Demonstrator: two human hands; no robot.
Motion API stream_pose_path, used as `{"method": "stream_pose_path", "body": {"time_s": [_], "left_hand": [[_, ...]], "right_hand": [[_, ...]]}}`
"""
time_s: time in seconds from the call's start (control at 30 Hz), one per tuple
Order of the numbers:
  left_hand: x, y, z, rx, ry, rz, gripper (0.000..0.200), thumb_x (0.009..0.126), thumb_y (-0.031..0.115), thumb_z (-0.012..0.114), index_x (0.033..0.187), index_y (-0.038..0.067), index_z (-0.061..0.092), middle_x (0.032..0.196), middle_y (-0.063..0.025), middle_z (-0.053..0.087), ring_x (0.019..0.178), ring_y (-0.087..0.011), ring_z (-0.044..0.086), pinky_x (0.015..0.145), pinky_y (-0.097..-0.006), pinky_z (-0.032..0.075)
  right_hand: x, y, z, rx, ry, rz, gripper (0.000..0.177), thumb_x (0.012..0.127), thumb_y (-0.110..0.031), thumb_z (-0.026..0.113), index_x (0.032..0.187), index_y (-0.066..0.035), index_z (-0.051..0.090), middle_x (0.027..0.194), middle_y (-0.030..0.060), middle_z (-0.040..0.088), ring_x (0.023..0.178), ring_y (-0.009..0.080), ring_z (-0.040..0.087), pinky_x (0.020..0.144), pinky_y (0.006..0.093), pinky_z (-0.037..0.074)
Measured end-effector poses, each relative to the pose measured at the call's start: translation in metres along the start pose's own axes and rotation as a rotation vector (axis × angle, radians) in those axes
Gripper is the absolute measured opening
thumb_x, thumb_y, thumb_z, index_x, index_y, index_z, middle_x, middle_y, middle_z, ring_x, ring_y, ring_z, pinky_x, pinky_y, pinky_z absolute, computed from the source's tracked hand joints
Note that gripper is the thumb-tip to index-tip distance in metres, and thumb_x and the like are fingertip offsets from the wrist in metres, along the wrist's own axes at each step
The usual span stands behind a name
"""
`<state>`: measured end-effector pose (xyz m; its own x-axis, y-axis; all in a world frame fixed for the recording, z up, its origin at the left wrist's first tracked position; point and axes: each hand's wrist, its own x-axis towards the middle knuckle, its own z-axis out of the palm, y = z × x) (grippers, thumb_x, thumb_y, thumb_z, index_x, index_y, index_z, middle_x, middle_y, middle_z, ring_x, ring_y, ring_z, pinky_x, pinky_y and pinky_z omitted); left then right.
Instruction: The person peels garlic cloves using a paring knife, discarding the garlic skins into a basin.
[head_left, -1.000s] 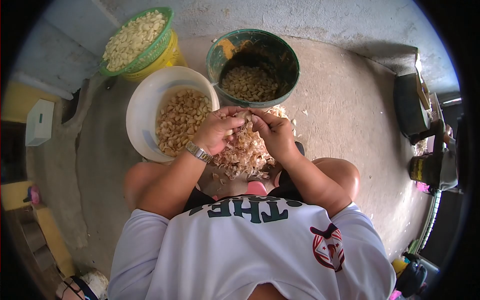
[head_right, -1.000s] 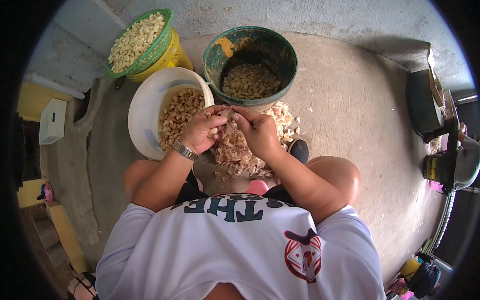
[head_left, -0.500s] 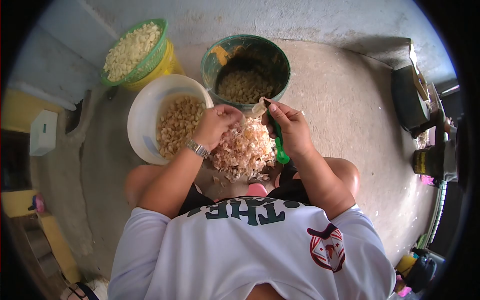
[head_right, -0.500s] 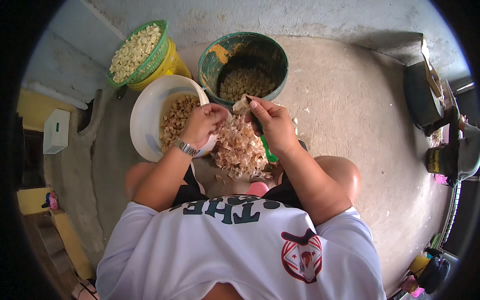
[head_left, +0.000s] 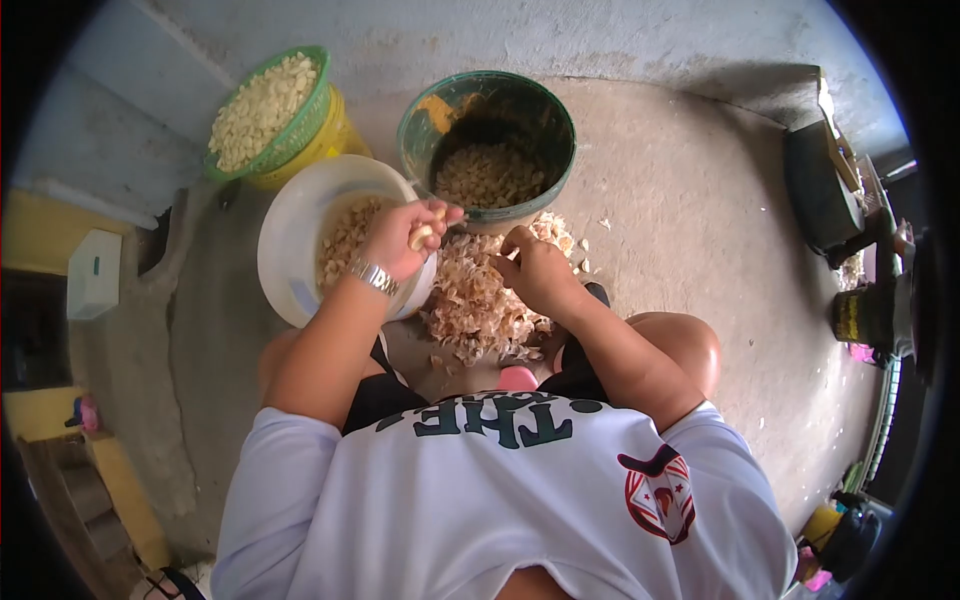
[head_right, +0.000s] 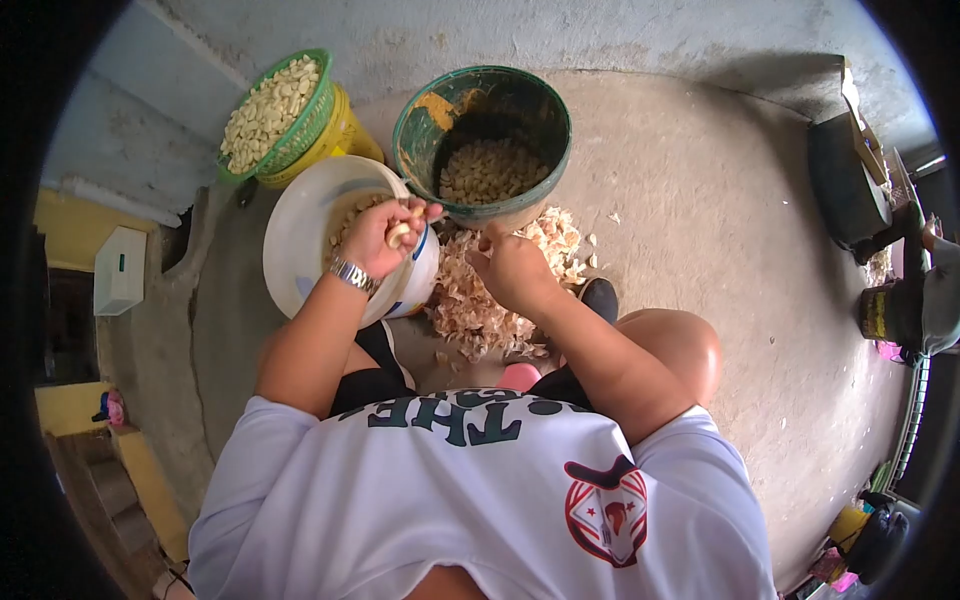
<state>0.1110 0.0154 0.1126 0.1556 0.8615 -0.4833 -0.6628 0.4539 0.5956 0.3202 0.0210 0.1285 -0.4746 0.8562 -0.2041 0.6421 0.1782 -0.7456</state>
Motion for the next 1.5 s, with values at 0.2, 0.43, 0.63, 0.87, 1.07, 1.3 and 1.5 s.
{"method": "stream_pose_path", "body": {"time_s": [0.2,0.43,0.63,0.87,1.07,1.3,1.5], "left_hand": [[-0.040,-0.021,0.010,0.122,0.080,0.018,0.019,0.075,0.003,0.053,0.093,0.000,0.049,0.076,-0.0046,0.051,0.063,-0.0100,0.047,0.050,-0.0186,0.037],[-0.028,-0.028,0.003,0.022,0.073,0.084,0.018,0.073,0.003,0.058,0.090,0.004,0.052,0.076,-0.0016,0.054,0.062,-0.0068,0.047,0.053,-0.0180,0.038],[-0.029,-0.026,0.003,-0.032,0.047,0.119,0.015,0.073,0.004,0.061,0.087,0.005,0.055,0.079,-0.0012,0.056,0.064,-0.0065,0.050,0.056,-0.0177,0.041],[-0.028,-0.033,0.005,0.128,0.109,0.246,0.016,0.073,0.005,0.062,0.087,0.005,0.054,0.077,-0.0005,0.057,0.068,-0.0076,0.055,0.057,-0.0191,0.043],[-0.029,-0.035,0.008,0.156,0.105,0.306,0.014,0.071,0.004,0.063,0.082,0.002,0.055,0.075,-0.0023,0.057,0.065,-0.0083,0.054,0.054,-0.0196,0.044],[-0.029,-0.032,0.009,0.139,0.116,0.285,0.013,0.072,0.006,0.063,0.082,0.003,0.056,0.075,-0.0015,0.058,0.066,-0.0081,0.055,0.054,-0.0197,0.044],[-0.030,-0.033,0.013,0.169,0.141,0.310,0.013,0.071,0.007,0.064,0.082,0.003,0.056,0.074,-0.0016,0.058,0.066,-0.0079,0.055,0.054,-0.0193,0.043]], "right_hand": [[0.002,-0.009,0.008,0.476,-0.054,-0.146,0.027,0.077,-0.016,0.055,0.100,-0.001,0.054,0.076,0.0183,0.058,0.070,0.0278,0.058,0.065,0.0321,0.044],[0.004,-0.012,0.026,0.388,-0.002,-0.214,0.028,0.081,-0.015,0.052,0.104,0.000,0.054,0.085,0.0167,0.060,0.075,0.0182,0.057,0.069,0.0282,0.044],[0.007,-0.022,0.019,0.564,-0.114,0.003,0.027,0.084,-0.013,0.047,0.106,0.002,0.053,0.080,0.0127,0.058,0.073,0.0108,0.054,0.066,0.0236,0.043],[0.008,-0.022,0.021,0.468,-0.037,-0.164,0.027,0.082,-0.009,0.046,0.106,0.003,0.052,0.076,0.0142,0.057,0.068,0.0172,0.055,0.065,0.0258,0.043],[0.009,-0.016,0.021,0.391,-0.020,-0.260,0.028,0.080,-0.007,0.048,0.107,0.001,0.052,0.082,0.0181,0.058,0.072,0.0215,0.057,0.068,0.0273,0.043],[0.008,-0.019,0.011,0.469,-0.106,-0.227,0.029,0.080,-0.008,0.050,0.107,0.001,0.051,0.091,0.0190,0.059,0.080,0.0171,0.057,0.072,0.0259,0.042],[0.006,-0.020,0.015,0.372,0.007,-0.264,0.028,0.077,-0.006,0.052,0.104,0.000,0.054,0.080,0.0179,0.058,0.070,0.0214,0.057,0.066,0.0279,0.044]]}}
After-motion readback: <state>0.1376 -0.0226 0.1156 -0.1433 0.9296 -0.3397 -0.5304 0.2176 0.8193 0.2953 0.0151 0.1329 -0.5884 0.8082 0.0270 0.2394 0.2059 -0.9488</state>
